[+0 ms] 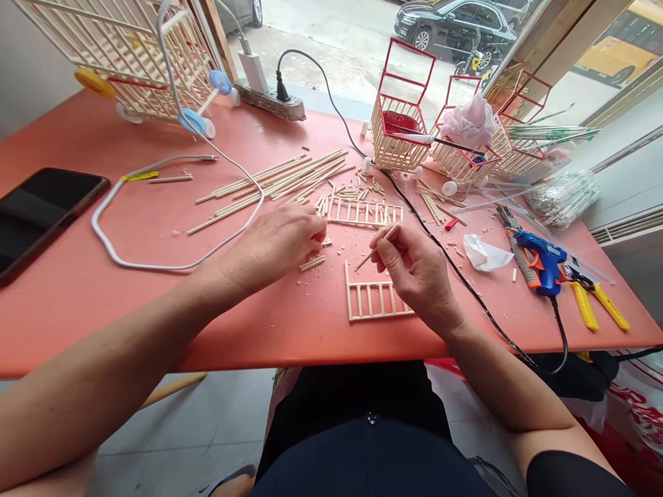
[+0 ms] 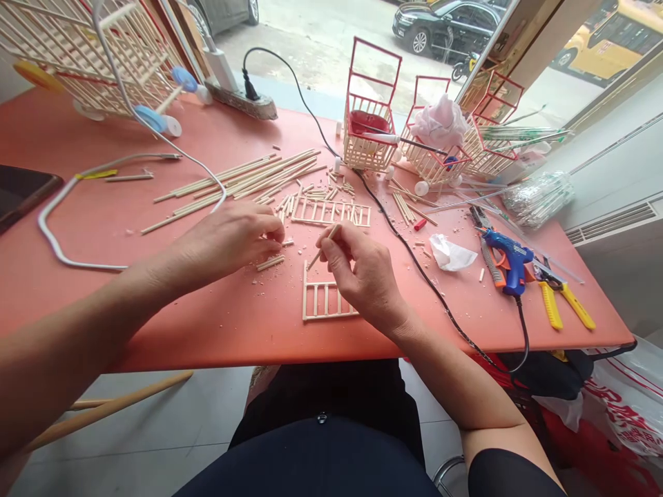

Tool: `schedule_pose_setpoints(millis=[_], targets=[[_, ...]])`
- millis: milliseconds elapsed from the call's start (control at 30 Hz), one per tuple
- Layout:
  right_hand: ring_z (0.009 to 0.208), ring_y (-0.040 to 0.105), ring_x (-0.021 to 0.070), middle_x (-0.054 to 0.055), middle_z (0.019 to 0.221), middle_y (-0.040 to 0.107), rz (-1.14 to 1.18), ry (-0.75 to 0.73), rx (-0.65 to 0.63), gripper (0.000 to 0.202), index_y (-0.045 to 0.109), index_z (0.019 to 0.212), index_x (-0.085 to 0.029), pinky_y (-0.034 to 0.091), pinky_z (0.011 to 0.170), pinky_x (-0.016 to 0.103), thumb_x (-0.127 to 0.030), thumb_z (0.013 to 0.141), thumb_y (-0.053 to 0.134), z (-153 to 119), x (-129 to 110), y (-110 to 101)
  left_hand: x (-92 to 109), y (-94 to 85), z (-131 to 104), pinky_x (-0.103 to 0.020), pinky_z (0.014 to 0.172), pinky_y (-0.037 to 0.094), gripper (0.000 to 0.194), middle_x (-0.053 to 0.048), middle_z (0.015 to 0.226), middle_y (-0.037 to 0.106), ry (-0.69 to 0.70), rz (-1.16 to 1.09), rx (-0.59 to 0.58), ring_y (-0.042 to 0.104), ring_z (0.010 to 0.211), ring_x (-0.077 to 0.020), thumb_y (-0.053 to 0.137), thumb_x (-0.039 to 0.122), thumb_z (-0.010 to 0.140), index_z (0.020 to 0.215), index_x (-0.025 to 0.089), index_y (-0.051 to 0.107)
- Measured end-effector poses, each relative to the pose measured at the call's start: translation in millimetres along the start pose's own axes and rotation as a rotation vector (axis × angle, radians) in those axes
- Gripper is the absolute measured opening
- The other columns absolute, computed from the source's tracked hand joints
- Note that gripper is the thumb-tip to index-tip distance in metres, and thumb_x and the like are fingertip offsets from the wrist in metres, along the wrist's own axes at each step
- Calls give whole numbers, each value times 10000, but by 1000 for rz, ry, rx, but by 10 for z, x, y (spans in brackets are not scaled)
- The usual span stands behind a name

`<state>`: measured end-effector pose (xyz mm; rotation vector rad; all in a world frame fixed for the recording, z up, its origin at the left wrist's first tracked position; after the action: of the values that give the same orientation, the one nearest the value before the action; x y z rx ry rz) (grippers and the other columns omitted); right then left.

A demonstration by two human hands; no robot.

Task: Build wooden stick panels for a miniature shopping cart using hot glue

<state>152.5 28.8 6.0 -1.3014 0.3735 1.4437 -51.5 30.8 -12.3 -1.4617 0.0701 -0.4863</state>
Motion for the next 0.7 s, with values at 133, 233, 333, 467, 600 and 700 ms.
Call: schedule_pose_setpoints(millis=[133, 233, 333, 467, 600, 700], targets=[[688, 605, 117, 4, 823, 655, 2, -2, 6, 203, 615, 929, -205, 500, 660, 269, -344, 1065, 555, -5, 2, 9, 6, 73, 4, -353, 756, 453, 171, -88, 832, 718, 65, 57, 6, 644, 826, -253, 545, 192, 878, 765, 192, 672], [690, 600, 118, 6, 821, 653, 18, 4, 11, 218, 619, 933, -204, 499, 660, 270, -367, 1066, 561, -5, 2, 12, 22, 18, -9, -345, 715, 441, 151, -84, 763, 695, 62, 47, 53, 627, 796, -254, 571, 193, 863, 738, 198, 656], [696, 599, 115, 4, 814, 646, 61, 35, 24, 242, 621, 937, -203, 493, 662, 267, -402, 1066, 572, 4, 6, -4, 22, -112, -35, -311, 682, 430, 123, -45, 739, 701, 9, -146, 115, 633, 762, -222, 616, 217, 872, 779, 206, 695], [649, 567, 101, -14, 766, 617, 182, 106, 32, 319, 603, 930, -202, 477, 630, 254, -500, 1045, 600, 32, 32, -30, 54, -234, -67, -258, 683, 471, 146, -1, 811, 766, 56, -527, 127, 659, 729, -152, 672, 320, 921, 930, 230, 787], [628, 542, 92, -28, 741, 592, 292, 145, 24, 337, 603, 928, -197, 465, 602, 243, -519, 1028, 629, 56, 53, -37, 76, -250, -77, -252, 712, 501, 145, -14, 834, 778, 80, -663, 138, 689, 787, -153, 716, 340, 927, 917, 226, 804], [625, 534, 86, -31, 741, 587, 336, 163, -1, 326, 607, 928, -191, 465, 601, 239, -499, 1031, 633, 62, 47, -25, 142, -263, -86, -259, 737, 511, 130, -10, 843, 777, 130, -665, 152, 686, 796, -155, 714, 329, 933, 907, 238, 803]])
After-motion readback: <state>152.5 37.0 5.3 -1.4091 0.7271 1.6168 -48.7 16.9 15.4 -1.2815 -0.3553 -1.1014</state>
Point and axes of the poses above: each hand's wrist, its own z-axis towards the middle knuckle, its own y-axis out of the palm, x = y × z, the point moved 5 cm from there along z, towards the middle knuckle
